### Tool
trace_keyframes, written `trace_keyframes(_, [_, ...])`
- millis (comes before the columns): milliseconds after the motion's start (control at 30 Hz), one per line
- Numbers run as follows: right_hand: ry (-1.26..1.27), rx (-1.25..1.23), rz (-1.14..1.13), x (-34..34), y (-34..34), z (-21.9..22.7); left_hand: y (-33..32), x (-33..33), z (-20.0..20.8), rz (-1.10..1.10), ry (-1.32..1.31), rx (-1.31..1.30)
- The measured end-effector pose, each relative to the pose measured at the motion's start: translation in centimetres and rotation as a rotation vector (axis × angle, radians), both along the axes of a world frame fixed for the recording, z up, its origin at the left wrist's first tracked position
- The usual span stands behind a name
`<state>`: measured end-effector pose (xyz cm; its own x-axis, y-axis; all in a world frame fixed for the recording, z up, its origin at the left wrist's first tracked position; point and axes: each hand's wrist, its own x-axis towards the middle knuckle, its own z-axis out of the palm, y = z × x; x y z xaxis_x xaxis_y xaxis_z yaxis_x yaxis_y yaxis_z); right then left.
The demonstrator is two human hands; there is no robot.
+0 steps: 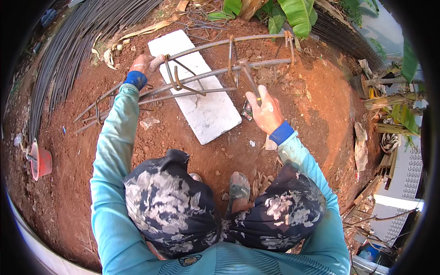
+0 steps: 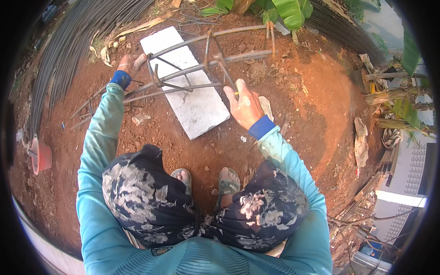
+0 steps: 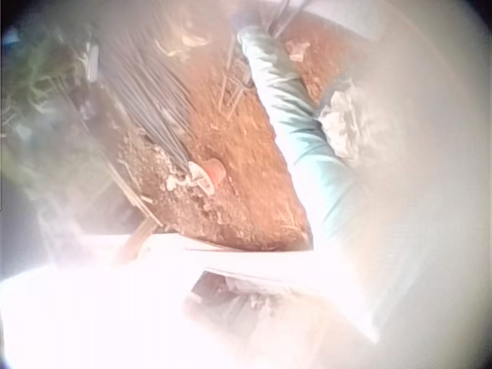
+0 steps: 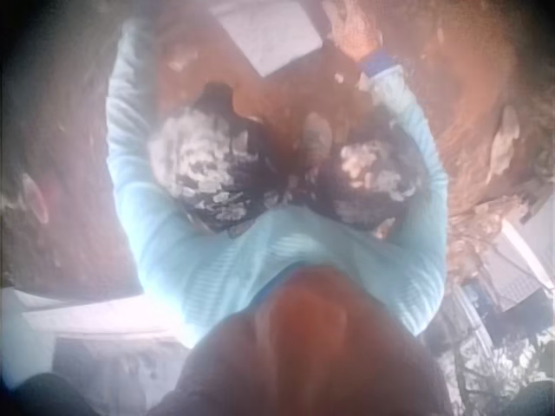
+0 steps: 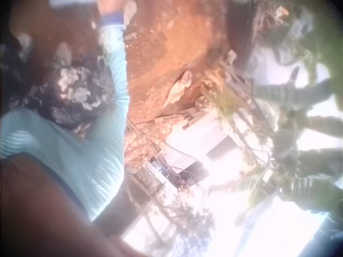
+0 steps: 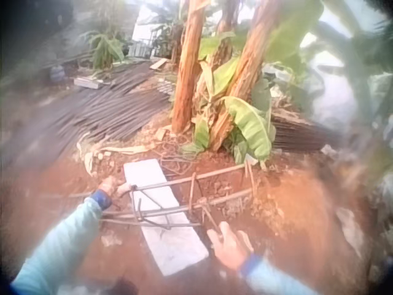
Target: The person assembles a rebar cage by tying intersecting steel bars together using pliers and wire. They position the bars on a white block and repeatedly twist wire ties to secure the joints.
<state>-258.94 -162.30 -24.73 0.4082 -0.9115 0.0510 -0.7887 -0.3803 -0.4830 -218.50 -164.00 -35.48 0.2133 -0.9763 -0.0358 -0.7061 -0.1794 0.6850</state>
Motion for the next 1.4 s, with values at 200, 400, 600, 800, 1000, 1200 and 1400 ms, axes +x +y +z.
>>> trace_keyframes(200, [-0.405,0.621,0.055,-1.0,1.9,-0.3,0.2,1.5,-1.2,0.011,0.031,-0.026])
trace_keyframes(400, [-0.626,1.349,-0.059,-0.2,0.7,4.9,0.1,1.1,-0.6,0.031,-0.002,0.015])
trace_keyframes(600, [-0.817,1.623,-0.074,2.2,0.1,6.6,1.0,0.5,-0.2,0.054,0.022,0.028])
trace_keyframes(800, [-0.832,1.667,-0.088,3.3,0.7,6.4,1.3,0.2,-0.4,0.081,0.008,-0.01])
trace_keyframes(1000, [-0.894,1.7,-0.058,3.4,0.8,5.9,1.7,0.0,0.0,0.059,-0.011,-0.024])
trace_keyframes(1200, [-0.969,1.72,-0.02,4.3,1.2,6.0,2.0,-0.3,0.2,0.061,-0.051,-0.008])
trace_keyframes(1400, [-1.106,1.605,-0.079,5.1,2.3,5.5,2.3,-0.9,0.3,0.075,-0.052,-0.023])
